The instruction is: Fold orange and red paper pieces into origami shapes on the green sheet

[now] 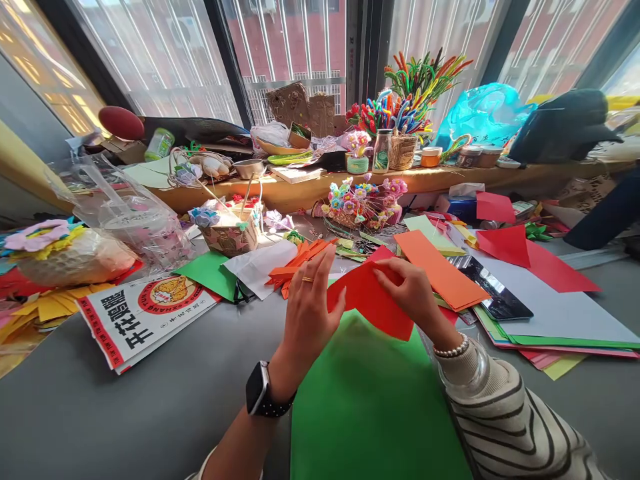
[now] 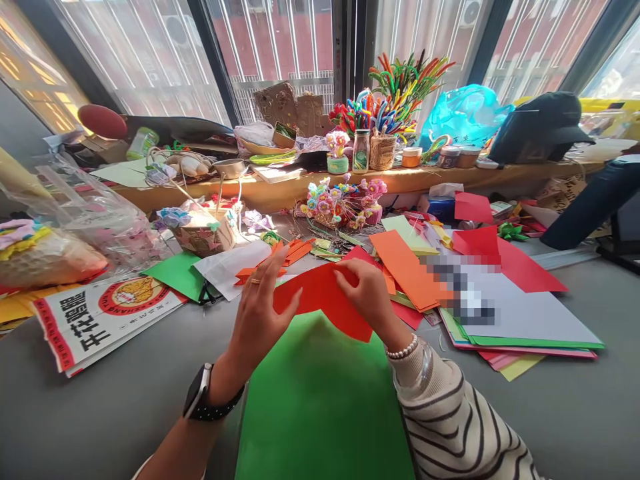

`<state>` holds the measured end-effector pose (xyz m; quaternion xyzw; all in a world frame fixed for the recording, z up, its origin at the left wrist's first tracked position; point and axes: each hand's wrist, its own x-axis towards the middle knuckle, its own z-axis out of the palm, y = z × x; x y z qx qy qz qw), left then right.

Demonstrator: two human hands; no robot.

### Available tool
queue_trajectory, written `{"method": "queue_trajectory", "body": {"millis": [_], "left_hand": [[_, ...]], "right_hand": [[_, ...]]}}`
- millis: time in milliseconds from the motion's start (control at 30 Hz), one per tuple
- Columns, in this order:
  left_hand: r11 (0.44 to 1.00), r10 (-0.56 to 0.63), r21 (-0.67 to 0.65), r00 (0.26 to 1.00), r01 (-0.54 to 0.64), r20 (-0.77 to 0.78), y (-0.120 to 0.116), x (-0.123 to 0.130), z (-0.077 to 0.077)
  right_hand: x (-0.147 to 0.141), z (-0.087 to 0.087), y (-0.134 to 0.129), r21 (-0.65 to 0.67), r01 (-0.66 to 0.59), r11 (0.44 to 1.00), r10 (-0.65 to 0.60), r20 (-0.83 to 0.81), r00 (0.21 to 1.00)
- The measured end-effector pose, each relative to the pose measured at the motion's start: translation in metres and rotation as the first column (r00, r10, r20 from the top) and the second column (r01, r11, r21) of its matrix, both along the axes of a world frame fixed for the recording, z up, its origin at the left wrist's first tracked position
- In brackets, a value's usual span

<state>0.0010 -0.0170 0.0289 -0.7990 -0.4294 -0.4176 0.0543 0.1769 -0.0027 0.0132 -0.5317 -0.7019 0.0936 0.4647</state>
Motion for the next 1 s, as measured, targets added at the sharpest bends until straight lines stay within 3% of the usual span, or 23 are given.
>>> {"method": "queue_trajectory", "body": {"millis": [133,333,567,1000], "left_hand": [[0.971,0.133,0.217,0.979,-0.098,-0.153,-0.009,0.006,0.013],[0.911,0.344,0.314,0.912,-0.267,-0.222,-0.007,0.01,0.014],[0.904,0.292,0.38,0.934,-0.198,-0.208,-0.007,0.019,0.008],[0.91,0.203,0.392,0.97,-0.135,-0.136,-0.01,0.026,0.003]], "right_hand": [[-0.007,0.005,-0.006,0.251,0.045,0.967,-0.081,0.135,0.988],[-0.013,0.005,-0.011,0.41,0.065,0.91,-0.17,0.224,0.96],[-0.019,0.004,-0.013,0.468,0.071,0.881,-0.183,0.2,0.963],[-0.024,0.006,-0.022,0.456,0.07,0.887,-0.159,0.16,0.974]]}}
